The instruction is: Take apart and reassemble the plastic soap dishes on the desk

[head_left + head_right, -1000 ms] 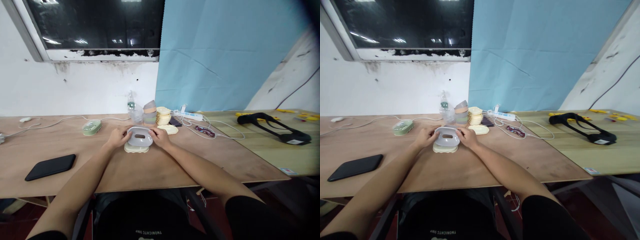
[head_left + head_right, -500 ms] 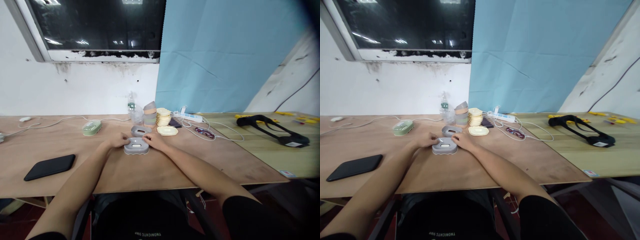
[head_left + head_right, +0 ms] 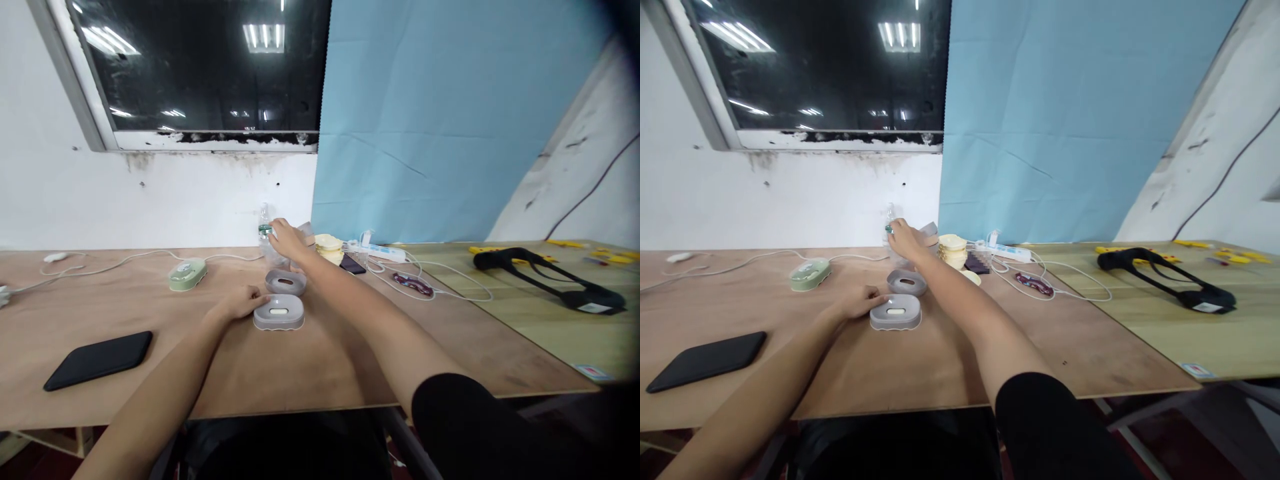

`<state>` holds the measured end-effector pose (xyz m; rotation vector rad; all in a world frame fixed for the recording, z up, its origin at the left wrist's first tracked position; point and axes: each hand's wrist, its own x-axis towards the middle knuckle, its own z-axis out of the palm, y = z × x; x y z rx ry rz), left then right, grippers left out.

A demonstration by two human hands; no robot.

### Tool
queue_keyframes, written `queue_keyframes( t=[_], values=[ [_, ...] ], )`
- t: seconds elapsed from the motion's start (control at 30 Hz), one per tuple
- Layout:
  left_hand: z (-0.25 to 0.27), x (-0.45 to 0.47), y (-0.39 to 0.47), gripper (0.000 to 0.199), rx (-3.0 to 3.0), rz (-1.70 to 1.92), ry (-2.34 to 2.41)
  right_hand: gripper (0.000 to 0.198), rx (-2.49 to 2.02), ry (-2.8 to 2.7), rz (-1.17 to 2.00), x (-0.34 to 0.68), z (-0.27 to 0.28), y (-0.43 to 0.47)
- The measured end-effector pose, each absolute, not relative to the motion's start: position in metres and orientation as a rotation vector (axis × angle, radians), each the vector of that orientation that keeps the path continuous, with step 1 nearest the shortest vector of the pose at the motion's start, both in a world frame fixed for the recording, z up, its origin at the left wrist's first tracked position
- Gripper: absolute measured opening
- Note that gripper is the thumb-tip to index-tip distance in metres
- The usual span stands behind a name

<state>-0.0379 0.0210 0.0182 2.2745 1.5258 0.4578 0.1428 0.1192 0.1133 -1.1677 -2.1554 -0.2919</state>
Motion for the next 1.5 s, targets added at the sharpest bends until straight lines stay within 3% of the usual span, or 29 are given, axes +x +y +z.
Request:
queue_keyframes(
  t=[0.2, 0.43, 1.0, 1.33, 1.5],
  values=[
    [0.014, -0.040, 0.025, 0.060, 2.274, 0.495, 1.512, 0.034, -1.435, -2.209, -0.077, 0.124, 0.119, 0.153],
    [0.010, -0.042, 0.029, 0.058, 2.286, 0.475, 1.498, 0.037, -1.325, -2.146, -0.117, 0.122, 0.111, 0.161],
    [0.016, -0.039, 0.025, 0.055, 2.301, 0.465, 1.499, 0.035, -1.558, -2.333, 0.040, 0.133, 0.100, 0.167],
    [0.013, -0.039, 0.027, 0.056, 2.309, 0.474, 1.495, 0.033, -1.434, -2.149, -0.002, 0.129, 0.094, 0.167],
    [0.015, -0.038, 0.024, 0.057, 2.292, 0.459, 1.509, 0.020, -1.209, -1.852, 0.056, 0.124, 0.096, 0.154]
  ],
)
